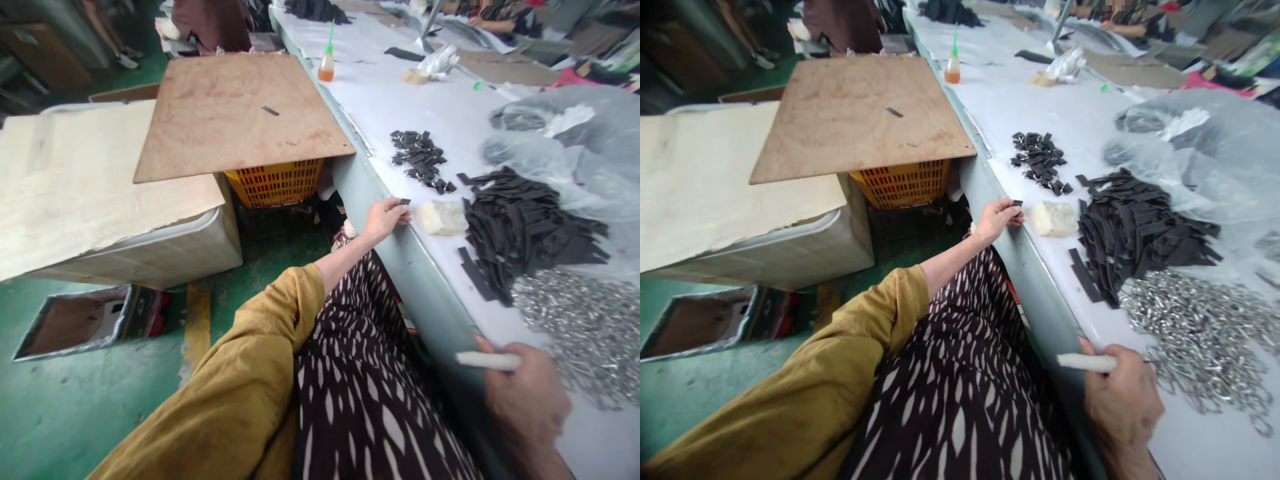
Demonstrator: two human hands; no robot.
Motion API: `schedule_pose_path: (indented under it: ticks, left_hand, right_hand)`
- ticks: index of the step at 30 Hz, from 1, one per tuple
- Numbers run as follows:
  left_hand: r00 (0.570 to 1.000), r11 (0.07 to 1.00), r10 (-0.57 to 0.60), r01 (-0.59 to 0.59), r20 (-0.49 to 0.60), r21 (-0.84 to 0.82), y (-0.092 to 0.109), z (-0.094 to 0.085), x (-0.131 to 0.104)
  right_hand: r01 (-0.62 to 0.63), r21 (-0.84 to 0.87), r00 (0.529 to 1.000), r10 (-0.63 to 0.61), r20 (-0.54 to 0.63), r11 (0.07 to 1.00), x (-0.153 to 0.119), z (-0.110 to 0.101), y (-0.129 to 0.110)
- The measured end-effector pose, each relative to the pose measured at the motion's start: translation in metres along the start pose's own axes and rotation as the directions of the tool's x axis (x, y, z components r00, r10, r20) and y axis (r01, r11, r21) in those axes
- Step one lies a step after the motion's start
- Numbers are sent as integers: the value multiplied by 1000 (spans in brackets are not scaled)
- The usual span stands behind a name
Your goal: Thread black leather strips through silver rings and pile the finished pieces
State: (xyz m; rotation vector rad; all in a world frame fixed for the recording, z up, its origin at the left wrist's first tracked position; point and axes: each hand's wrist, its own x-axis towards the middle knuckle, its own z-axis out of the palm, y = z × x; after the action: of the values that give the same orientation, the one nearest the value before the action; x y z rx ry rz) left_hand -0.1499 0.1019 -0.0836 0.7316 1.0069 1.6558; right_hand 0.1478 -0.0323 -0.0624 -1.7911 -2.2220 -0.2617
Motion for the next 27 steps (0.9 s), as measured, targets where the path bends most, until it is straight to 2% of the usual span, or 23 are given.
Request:
schedule_pose_path:
  ticks: [8,14,20,27]
  left_hand:
    - [999,1000,-7,7,-54,17,7,5,-7]
    - [995,998,-31,35,-100,44,12,8,-11]
    - [994,995,-32,42,-107,87,16,11,-13]
    - [994,993,-32,44,-104,109,19,11,-16]
  right_hand:
    - [16,-11,1000,-16,-11,1000,-3,-2,-3]
    - [23,-23,998,-25,-61,999,-3,-2,-4]
    - [33,-1,999,-33,-34,999,-4,-2,-3]
    - [77,29,992,-73,-99,997,-4,2,1]
